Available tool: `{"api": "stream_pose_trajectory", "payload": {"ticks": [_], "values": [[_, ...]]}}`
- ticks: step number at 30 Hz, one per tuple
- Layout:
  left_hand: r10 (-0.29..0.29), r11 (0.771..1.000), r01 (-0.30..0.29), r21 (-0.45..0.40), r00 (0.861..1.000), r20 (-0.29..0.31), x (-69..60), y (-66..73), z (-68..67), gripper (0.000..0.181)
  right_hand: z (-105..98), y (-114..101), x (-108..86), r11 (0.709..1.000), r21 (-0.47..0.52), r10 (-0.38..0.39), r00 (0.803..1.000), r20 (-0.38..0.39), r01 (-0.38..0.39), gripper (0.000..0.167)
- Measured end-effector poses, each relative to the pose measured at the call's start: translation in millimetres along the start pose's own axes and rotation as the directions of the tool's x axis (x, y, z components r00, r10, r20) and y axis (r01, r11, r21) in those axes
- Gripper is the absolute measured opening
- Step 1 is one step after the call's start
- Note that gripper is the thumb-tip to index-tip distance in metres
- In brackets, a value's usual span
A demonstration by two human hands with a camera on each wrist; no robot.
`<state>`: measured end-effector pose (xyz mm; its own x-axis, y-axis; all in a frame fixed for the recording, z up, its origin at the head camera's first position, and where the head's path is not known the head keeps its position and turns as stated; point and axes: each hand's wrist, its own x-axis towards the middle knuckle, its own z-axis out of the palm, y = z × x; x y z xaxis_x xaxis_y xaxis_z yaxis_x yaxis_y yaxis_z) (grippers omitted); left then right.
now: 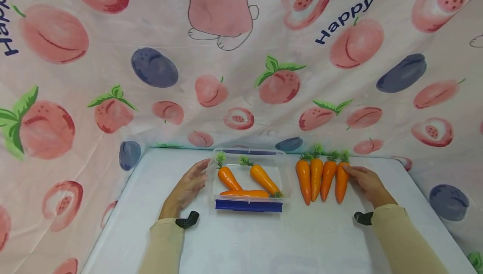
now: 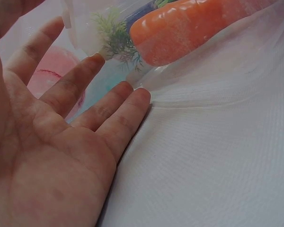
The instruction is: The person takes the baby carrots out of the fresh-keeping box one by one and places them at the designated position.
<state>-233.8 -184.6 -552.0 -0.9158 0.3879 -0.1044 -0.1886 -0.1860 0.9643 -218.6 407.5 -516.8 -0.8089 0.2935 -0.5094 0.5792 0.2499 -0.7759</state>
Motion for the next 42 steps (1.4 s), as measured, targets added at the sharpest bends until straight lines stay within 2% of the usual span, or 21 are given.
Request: {"api": "stream_pose_trajectory", "payload": {"ticks": [7, 15, 21, 26, 29, 36, 42], "values": [[0.003, 1.000, -0.003, 0.005, 1.000, -0.005, -0.2, 1.5, 0.0, 0.058, 1, -1, -0.3, 1.000, 0.019, 0.007, 1.000, -0.024, -0.006, 0.104], [-0.009, 1.000, 0.009, 0.013, 1.000, -0.017, 0.6, 0.1, 0.8, 0.058, -1, 0, -3.9, 0.995, 0.088, 0.049, 0.990, -0.129, -0.038, 0.108], [0.000, 1.000, 0.000, 0.009, 1.000, -0.011, -0.1, 0.0, 0.5, 0.059, 0, -12, -8.5, 0.996, 0.086, 0.005, 0.988, -0.153, 0.008, 0.100], [0.006, 1.000, -0.006, 0.013, 1.000, 0.000, -1.5, 0.8, 0.9, 0.059, 4, -29, -17.8, 0.992, 0.071, -0.098, 0.993, -0.061, 0.102, 0.091], [0.010, 1.000, -0.010, 0.011, 1.000, 0.005, -1.4, -0.2, 0.2, 0.059, 10, -42, -26.5, 0.984, 0.052, -0.174, 0.984, 0.024, 0.173, 0.083], [0.014, 1.000, -0.014, 0.014, 1.000, 0.000, -0.4, -0.9, 0.3, 0.059, 25, -65, -38.8, 0.953, 0.019, -0.300, 0.934, 0.194, 0.302, 0.085], [0.018, 1.000, -0.018, 0.018, 1.000, -0.001, -1.0, 0.3, 1.4, 0.058, 37, -84, -49.0, 0.942, -0.005, -0.319, 0.897, 0.304, 0.336, 0.078]]}}
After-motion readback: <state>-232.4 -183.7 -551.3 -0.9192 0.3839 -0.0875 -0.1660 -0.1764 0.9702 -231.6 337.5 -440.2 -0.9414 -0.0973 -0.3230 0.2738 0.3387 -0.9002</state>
